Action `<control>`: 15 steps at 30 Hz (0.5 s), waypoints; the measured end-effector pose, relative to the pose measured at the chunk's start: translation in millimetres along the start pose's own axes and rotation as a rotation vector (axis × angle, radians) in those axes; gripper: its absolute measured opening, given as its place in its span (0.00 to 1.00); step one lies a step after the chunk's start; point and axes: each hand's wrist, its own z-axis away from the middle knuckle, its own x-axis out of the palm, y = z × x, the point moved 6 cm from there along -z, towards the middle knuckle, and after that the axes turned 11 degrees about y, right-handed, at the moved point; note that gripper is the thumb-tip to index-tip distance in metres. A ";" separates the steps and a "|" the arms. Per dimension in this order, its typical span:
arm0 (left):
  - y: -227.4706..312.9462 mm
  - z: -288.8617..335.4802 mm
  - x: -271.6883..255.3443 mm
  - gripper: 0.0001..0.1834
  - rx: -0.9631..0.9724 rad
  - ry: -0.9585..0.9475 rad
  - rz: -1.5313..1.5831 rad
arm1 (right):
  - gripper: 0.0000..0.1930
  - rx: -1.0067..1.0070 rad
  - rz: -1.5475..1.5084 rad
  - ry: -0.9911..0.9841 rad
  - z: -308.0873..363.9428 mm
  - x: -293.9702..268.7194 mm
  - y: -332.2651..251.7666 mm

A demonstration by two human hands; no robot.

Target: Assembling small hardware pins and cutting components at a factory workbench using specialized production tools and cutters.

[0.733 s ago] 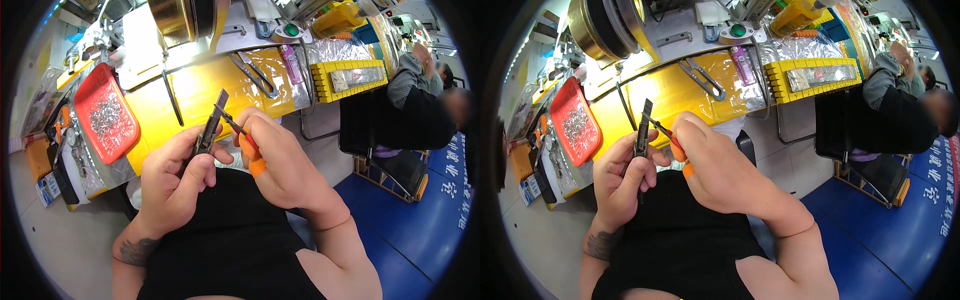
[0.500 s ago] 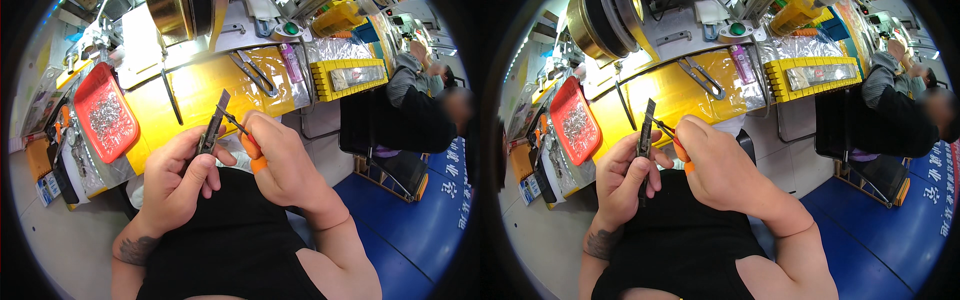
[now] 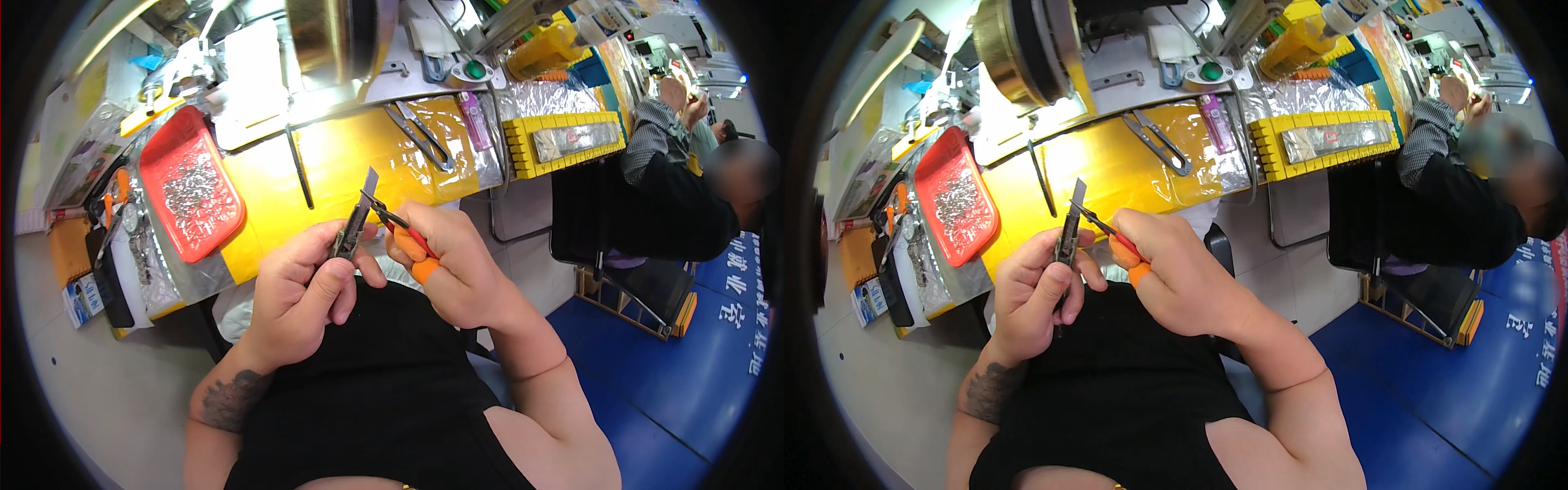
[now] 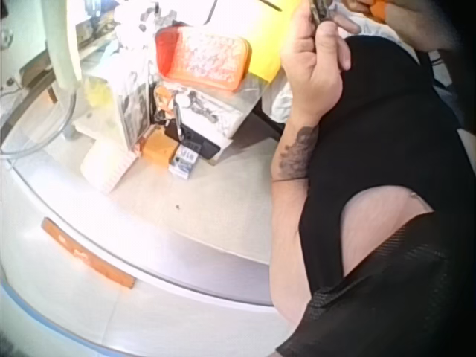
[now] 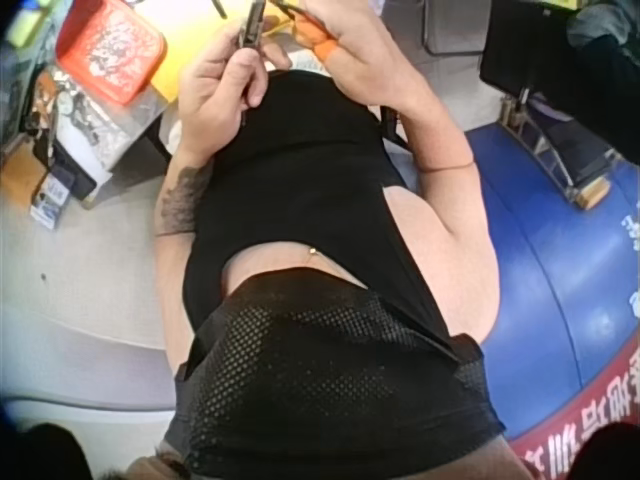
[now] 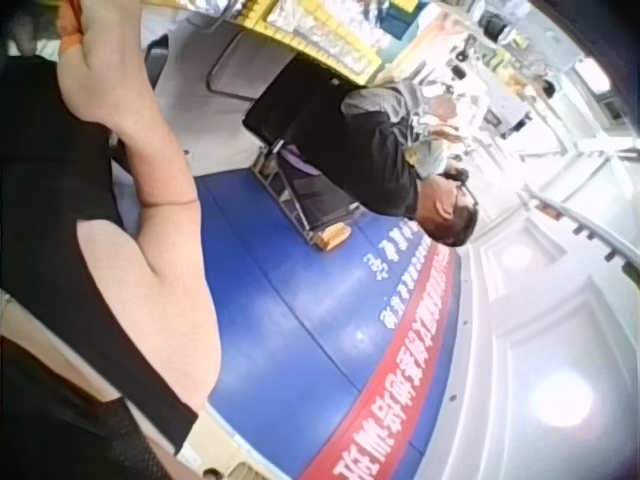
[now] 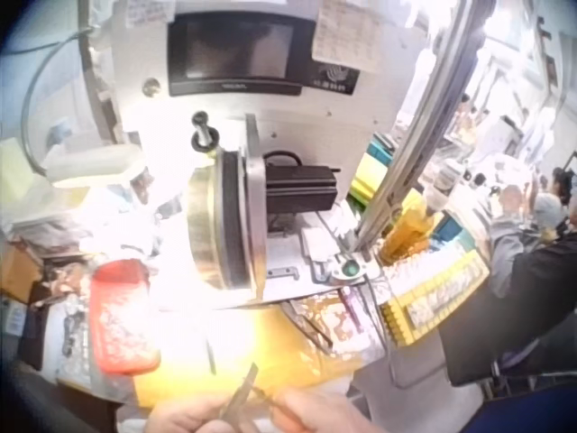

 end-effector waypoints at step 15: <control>6.9 66.4 -108.8 0.19 0.201 0.464 0.285 | 0.05 -0.432 0.051 -0.107 -46.8 111.6 -118.3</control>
